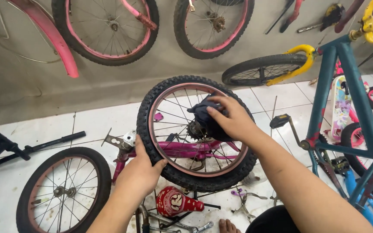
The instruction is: Cleaning a bicycle wheel by brushing the hub and wiping the rim with a cloth.
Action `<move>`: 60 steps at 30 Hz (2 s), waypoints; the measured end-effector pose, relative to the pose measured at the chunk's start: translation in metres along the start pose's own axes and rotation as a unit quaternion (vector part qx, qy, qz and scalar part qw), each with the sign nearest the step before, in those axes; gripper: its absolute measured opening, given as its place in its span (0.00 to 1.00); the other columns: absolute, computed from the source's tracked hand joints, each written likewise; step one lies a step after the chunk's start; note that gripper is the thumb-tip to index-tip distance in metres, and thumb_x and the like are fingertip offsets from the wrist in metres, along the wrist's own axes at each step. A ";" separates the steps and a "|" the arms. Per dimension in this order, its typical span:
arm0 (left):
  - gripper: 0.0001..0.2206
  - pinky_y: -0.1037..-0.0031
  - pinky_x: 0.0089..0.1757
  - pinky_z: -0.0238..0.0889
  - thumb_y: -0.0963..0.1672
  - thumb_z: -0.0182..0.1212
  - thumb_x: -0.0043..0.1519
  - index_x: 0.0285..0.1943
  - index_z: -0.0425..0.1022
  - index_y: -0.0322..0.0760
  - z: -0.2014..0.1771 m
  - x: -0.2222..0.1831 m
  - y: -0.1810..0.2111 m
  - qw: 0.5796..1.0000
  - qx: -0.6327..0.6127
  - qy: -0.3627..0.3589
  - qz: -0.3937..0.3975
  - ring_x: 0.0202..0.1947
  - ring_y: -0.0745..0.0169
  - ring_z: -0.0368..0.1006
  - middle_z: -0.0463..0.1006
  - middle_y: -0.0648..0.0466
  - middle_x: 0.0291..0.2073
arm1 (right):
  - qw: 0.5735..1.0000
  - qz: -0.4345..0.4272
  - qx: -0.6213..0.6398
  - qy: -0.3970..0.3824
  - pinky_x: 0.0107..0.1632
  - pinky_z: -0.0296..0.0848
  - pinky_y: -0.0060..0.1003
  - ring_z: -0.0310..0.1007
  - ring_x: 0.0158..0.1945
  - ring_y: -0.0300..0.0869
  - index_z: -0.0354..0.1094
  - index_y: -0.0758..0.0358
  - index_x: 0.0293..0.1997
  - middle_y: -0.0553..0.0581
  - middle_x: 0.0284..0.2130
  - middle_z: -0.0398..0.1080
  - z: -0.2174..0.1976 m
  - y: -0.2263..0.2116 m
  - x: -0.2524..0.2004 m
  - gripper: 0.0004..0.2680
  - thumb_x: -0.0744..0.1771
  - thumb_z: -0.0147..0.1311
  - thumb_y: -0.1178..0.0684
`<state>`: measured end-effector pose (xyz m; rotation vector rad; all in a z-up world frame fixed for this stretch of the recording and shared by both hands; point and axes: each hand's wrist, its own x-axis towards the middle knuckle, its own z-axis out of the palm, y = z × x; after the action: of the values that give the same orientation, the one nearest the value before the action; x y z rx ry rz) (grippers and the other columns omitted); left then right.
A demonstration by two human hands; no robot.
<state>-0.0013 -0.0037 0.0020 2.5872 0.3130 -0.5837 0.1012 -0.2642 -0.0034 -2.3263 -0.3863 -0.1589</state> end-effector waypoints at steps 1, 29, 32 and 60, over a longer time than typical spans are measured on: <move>0.47 0.65 0.35 0.77 0.52 0.53 0.64 0.82 0.22 0.31 -0.001 -0.001 0.001 1.000 0.001 -0.001 0.001 0.39 0.48 0.84 0.81 0.39 0.47 | 1.000 0.002 0.000 0.001 0.49 0.75 0.38 0.75 0.47 0.45 0.70 0.60 0.59 0.61 0.52 0.70 0.000 -0.002 -0.001 0.15 0.67 0.52 0.46; 0.47 0.68 0.41 0.78 0.51 0.54 0.65 0.82 0.19 0.36 -0.006 -0.003 0.006 0.999 -0.028 -0.035 -0.026 0.46 0.52 0.84 0.79 0.43 0.54 | 0.988 -0.119 -0.078 0.066 0.44 0.76 0.39 0.79 0.39 0.48 0.75 0.65 0.46 0.58 0.40 0.79 0.021 0.005 0.001 0.12 0.60 0.62 0.57; 0.47 0.68 0.41 0.79 0.50 0.56 0.64 0.82 0.21 0.39 -0.003 0.001 0.002 0.998 -0.051 -0.028 -0.025 0.48 0.52 0.84 0.77 0.42 0.57 | 0.992 -0.096 -0.077 -0.007 0.42 0.77 0.37 0.80 0.37 0.45 0.76 0.61 0.48 0.56 0.39 0.80 0.006 0.003 0.004 0.14 0.59 0.60 0.58; 0.45 0.69 0.31 0.72 0.45 0.59 0.64 0.81 0.24 0.47 -0.008 -0.004 0.008 0.983 -0.172 -0.038 -0.059 0.30 0.54 0.82 0.82 0.42 0.48 | 0.990 -0.139 -0.023 -0.024 0.44 0.75 0.36 0.77 0.38 0.43 0.75 0.58 0.53 0.55 0.39 0.78 -0.005 0.016 -0.002 0.18 0.58 0.60 0.63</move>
<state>0.0005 -0.0068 0.0134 2.2207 0.4968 -0.6097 0.1044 -0.2790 -0.0115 -2.3154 -0.7373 -0.2489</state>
